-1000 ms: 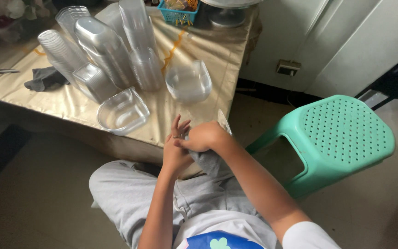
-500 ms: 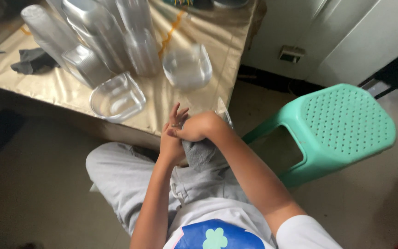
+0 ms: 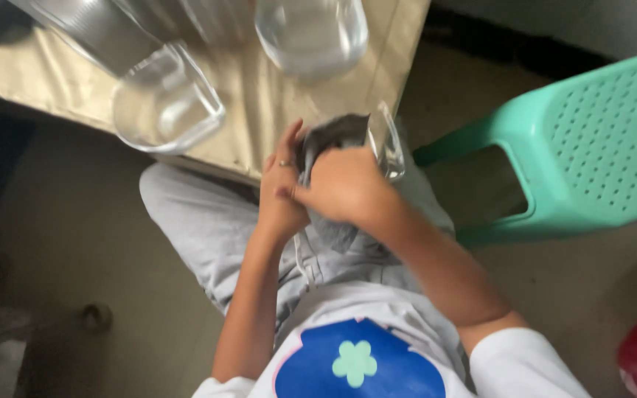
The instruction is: Wiping down clear plastic food containers with a grey cleaning cloth.
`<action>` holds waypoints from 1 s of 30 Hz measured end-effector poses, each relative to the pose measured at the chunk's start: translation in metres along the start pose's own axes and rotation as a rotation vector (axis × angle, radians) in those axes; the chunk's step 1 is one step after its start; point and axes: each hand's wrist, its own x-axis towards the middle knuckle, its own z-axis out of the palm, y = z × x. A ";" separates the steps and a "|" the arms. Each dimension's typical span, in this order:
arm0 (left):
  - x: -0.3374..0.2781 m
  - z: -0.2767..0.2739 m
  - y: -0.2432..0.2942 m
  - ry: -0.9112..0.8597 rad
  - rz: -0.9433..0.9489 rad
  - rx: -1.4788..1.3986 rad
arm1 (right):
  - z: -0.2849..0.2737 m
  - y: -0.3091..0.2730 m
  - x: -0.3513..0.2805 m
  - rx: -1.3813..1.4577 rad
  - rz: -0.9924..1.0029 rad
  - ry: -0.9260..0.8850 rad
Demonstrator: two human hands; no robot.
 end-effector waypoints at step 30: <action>0.079 -0.034 -0.001 -0.233 0.088 -0.237 | -0.059 0.062 0.007 0.764 -0.166 -0.186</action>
